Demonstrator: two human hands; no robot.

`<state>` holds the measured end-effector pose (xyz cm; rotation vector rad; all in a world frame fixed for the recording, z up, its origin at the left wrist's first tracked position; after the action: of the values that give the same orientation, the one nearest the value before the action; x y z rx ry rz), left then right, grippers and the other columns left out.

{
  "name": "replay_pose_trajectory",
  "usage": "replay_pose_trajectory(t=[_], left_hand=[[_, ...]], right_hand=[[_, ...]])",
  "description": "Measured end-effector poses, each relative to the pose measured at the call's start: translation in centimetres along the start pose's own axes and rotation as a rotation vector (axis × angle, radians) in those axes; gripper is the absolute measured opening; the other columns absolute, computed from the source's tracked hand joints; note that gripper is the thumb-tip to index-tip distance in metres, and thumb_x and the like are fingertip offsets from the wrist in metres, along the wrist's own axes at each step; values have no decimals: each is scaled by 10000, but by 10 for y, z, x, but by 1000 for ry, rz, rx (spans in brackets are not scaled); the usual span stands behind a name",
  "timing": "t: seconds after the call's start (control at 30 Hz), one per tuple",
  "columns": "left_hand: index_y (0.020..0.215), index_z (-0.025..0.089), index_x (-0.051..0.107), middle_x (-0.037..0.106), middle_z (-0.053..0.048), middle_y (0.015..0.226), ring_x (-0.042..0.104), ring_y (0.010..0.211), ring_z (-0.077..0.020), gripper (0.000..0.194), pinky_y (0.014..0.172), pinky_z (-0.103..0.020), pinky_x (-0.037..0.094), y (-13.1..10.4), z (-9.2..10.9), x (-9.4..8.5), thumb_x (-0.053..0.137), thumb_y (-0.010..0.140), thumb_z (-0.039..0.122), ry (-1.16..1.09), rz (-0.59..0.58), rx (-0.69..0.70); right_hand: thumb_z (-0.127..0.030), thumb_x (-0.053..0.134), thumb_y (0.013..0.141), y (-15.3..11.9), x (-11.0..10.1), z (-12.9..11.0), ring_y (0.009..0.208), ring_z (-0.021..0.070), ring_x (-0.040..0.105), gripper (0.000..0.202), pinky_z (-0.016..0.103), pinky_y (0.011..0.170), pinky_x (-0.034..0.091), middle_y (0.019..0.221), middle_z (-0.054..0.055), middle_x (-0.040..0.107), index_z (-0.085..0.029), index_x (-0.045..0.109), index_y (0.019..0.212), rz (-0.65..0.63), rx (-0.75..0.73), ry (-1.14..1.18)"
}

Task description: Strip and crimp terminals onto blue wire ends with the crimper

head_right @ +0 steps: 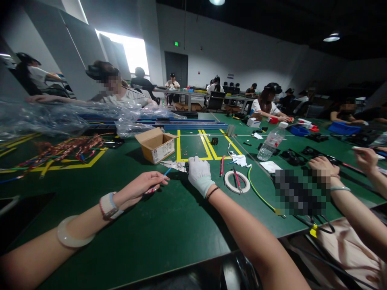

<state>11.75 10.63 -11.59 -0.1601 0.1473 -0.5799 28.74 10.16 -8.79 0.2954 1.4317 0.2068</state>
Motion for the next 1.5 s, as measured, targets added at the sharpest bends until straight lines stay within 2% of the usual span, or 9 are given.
replay_pose_trajectory(t=[0.17,0.3,0.4,0.47,0.63,0.73,1.0,1.3,1.5], left_hand=[[839,100,649,671,-77,845,402,481,-44,330,407,-170,235,3,-1,-3,675,731,410,-10,-19,-4],[811,104,627,666,-58,822,420,481,-37,265,400,-162,250,2,-2,-1,688,745,354,-72,-23,-37],[792,114,587,662,-45,828,488,522,-44,223,431,-155,319,0,-6,4,715,738,290,-177,-13,-107],[788,123,563,662,-42,830,527,556,-56,234,464,-160,365,-1,-8,7,733,733,275,-228,-4,-133],[786,141,520,654,-25,788,580,594,-80,278,522,-185,414,-5,-6,18,753,738,285,-289,-11,-115],[786,145,508,650,-20,783,597,613,-88,273,555,-197,433,-8,-5,23,745,753,276,-310,-18,-115],[783,135,530,651,-25,785,593,608,-80,272,546,-186,437,-6,-6,25,752,751,290,-311,-63,-110],[834,117,589,660,-38,824,546,559,-63,262,491,-178,412,0,-2,17,732,745,318,-184,-197,-87],[880,121,639,686,-73,897,488,527,-67,323,454,-189,343,2,16,6,626,809,436,171,-221,33]], right_hand=[[-168,431,840,2,3,2,876,230,603,244,337,723,452,1019,105,575,-177,500,1073,-12,-8,13],[-164,410,840,1,7,0,879,223,612,383,319,693,478,1125,115,559,-190,454,1219,-29,19,39],[-144,424,819,0,8,-7,975,233,593,543,329,781,484,1250,168,502,-129,346,1356,-11,25,59],[-129,436,807,-1,8,-12,1030,241,574,587,338,846,469,1280,189,482,-98,315,1381,0,28,63],[-129,421,838,-2,4,-13,939,234,602,447,326,754,481,1139,160,552,-130,416,1285,-26,71,50],[-150,429,852,-3,-2,-11,872,232,611,343,356,765,469,1056,132,569,-156,466,1194,-6,77,12],[-175,415,865,2,-3,-1,853,224,614,248,328,702,456,1048,98,562,-192,488,1102,-13,33,6],[-143,468,803,9,6,13,880,214,620,334,281,685,439,1087,90,590,-188,504,1132,-18,-84,75],[-126,460,826,8,8,20,921,197,613,308,263,756,447,1084,81,605,-169,511,1126,19,-203,254]])
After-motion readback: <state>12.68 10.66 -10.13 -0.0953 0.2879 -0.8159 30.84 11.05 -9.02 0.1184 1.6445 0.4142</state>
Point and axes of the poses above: each hand's wrist, its own y-axis towards the middle knuckle, its own x-axis out of the palm, z = x × y, the point moved 8 cm from there along y, towards the middle knuckle
